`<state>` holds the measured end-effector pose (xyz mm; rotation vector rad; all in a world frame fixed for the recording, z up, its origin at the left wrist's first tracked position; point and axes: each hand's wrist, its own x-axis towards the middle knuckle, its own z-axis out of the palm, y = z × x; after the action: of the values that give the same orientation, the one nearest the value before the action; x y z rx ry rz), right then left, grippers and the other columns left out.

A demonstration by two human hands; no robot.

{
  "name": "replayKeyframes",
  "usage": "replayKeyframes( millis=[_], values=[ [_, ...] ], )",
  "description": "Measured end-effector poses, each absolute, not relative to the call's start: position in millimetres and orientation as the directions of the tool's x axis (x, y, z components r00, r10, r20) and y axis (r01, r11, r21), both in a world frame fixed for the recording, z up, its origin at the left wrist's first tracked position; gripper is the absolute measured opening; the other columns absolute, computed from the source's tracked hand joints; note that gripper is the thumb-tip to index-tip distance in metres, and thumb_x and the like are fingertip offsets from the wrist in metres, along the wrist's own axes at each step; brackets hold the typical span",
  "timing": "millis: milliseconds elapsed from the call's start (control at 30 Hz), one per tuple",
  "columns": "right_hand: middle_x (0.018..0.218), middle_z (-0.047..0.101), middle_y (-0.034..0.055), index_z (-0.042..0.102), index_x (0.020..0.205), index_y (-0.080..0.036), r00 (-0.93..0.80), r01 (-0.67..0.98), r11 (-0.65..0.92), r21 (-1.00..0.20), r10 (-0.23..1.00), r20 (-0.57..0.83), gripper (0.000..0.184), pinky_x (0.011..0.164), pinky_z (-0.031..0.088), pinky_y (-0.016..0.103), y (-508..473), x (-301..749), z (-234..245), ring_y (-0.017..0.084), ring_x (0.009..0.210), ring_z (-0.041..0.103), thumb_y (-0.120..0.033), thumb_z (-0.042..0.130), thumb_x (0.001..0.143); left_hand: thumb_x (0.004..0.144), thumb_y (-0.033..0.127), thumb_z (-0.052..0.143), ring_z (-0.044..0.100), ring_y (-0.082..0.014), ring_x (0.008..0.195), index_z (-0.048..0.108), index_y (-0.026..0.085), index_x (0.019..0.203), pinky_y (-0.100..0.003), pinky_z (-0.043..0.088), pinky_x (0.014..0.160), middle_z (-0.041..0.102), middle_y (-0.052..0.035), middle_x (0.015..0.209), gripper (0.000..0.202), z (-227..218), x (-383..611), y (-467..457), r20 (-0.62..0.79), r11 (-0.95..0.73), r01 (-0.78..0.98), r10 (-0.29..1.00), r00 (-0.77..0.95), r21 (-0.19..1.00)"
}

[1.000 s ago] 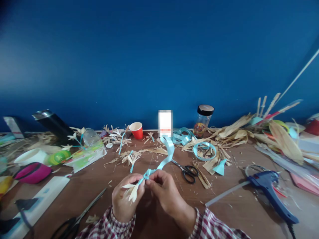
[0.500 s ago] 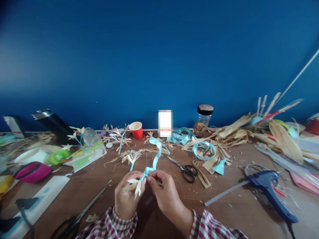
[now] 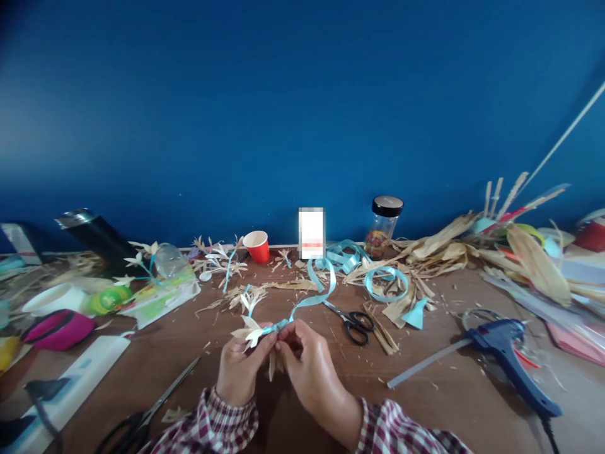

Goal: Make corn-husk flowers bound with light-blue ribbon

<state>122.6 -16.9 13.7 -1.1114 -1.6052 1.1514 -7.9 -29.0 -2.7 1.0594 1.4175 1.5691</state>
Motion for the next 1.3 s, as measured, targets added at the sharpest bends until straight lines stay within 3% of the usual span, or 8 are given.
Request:
replayKeyframes(
  millis=[67, 167, 233, 300, 600, 833, 1000, 1300],
  values=[
    [0.070, 0.061, 0.0019, 0.055, 0.082, -0.018, -0.256, 0.315, 0.328, -0.891, 0.933, 0.253, 0.005, 0.059, 0.045, 0.024, -14, 129, 18, 0.014, 0.062, 0.056, -0.022, 0.052, 0.082, 0.063, 0.028, 0.074, 0.066, -0.0188, 0.067, 0.070, 0.012, 0.082, -0.029, 0.054, 0.065, 0.072, -0.0073, 0.074, 0.025, -10, -9, -27, -0.004, -0.049, -0.135, 0.932, -0.362, 0.990],
    [0.081, 0.061, 0.0058, 0.059, 0.088, -0.019, -0.271, 0.493, 0.557, -0.668, 0.828, 0.491, 0.009, 0.069, 0.045, 0.031, -6, 139, 25, 0.018, 0.074, 0.056, -0.019, 0.051, 0.083, 0.062, 0.031, 0.075, 0.066, -0.0182, 0.065, 0.070, 0.012, 0.083, -0.028, 0.054, 0.062, 0.072, -0.0066, 0.072, 0.028, -15, -10, -25, -0.048, -0.023, -0.201, 0.938, -0.344, 0.979],
    [0.091, 0.061, 0.0070, 0.061, 0.090, -0.021, -0.331, 0.531, 0.666, -0.523, 0.732, 0.596, 0.012, 0.078, 0.044, 0.036, -1, 143, 28, 0.020, 0.087, 0.054, -0.017, 0.052, 0.083, 0.061, 0.031, 0.075, 0.066, -0.0187, 0.066, 0.071, 0.012, 0.080, -0.028, 0.054, 0.062, 0.072, -0.0064, 0.072, 0.027, -12, -10, -26, -0.045, -0.016, -0.185, 0.945, -0.323, 0.983],
    [0.094, 0.062, 0.0065, 0.062, 0.093, -0.022, -0.373, 0.523, 0.718, -0.460, 0.678, 0.633, 0.015, 0.081, 0.044, 0.038, 3, 146, 28, 0.021, 0.092, 0.051, -0.015, 0.053, 0.082, 0.059, 0.031, 0.076, 0.066, -0.0196, 0.068, 0.071, 0.013, 0.077, -0.029, 0.054, 0.063, 0.072, -0.0062, 0.072, 0.026, -7, -8, -27, -0.046, -0.006, -0.171, 0.953, -0.300, 0.985],
    [0.087, 0.061, 0.0057, 0.058, 0.087, -0.018, -0.468, 0.421, 0.736, -0.530, 0.677, 0.569, 0.010, 0.077, 0.043, 0.036, 8, 146, 24, 0.019, 0.085, 0.050, -0.014, 0.049, 0.085, 0.061, 0.027, 0.075, 0.066, -0.0190, 0.068, 0.072, 0.015, 0.078, -0.027, 0.053, 0.065, 0.073, -0.0052, 0.073, 0.020, -11, -12, -28, -0.070, 0.036, -0.178, 0.979, -0.192, 0.983],
    [0.084, 0.058, 0.0057, 0.054, 0.084, -0.017, -0.547, 0.457, 0.737, -0.499, 0.675, 0.495, 0.009, 0.075, 0.043, 0.033, 9, 147, 24, 0.018, 0.081, 0.050, -0.014, 0.045, 0.084, 0.058, 0.027, 0.077, 0.064, -0.0178, 0.063, 0.072, 0.015, 0.073, -0.027, 0.052, 0.059, 0.071, -0.0043, 0.068, 0.020, -7, -13, -25, -0.130, 0.099, -0.311, 0.988, -0.081, 0.945],
    [0.080, 0.055, 0.0049, 0.052, 0.081, -0.017, -0.556, 0.515, 0.696, -0.499, 0.715, 0.424, 0.010, 0.066, 0.042, 0.027, 7, 145, 20, 0.016, 0.074, 0.051, -0.014, 0.043, 0.084, 0.057, 0.026, 0.078, 0.061, -0.0133, 0.055, 0.071, 0.014, 0.070, -0.022, 0.048, 0.053, 0.068, -0.0030, 0.062, 0.019, -4, -15, -22, -0.174, 0.165, -0.267, 0.985, -0.010, 0.949],
    [0.075, 0.055, 0.0041, 0.052, 0.077, -0.017, -0.533, 0.539, 0.700, -0.469, 0.714, 0.454, 0.012, 0.065, 0.041, 0.027, 7, 143, 14, 0.016, 0.072, 0.050, -0.013, 0.043, 0.085, 0.055, 0.022, 0.079, 0.062, -0.0123, 0.061, 0.070, 0.012, 0.078, -0.018, 0.047, 0.057, 0.071, -0.0051, 0.066, 0.027, -10, -6, -25, -0.250, 0.198, -0.380, 0.964, -0.091, 0.904]
  ],
)
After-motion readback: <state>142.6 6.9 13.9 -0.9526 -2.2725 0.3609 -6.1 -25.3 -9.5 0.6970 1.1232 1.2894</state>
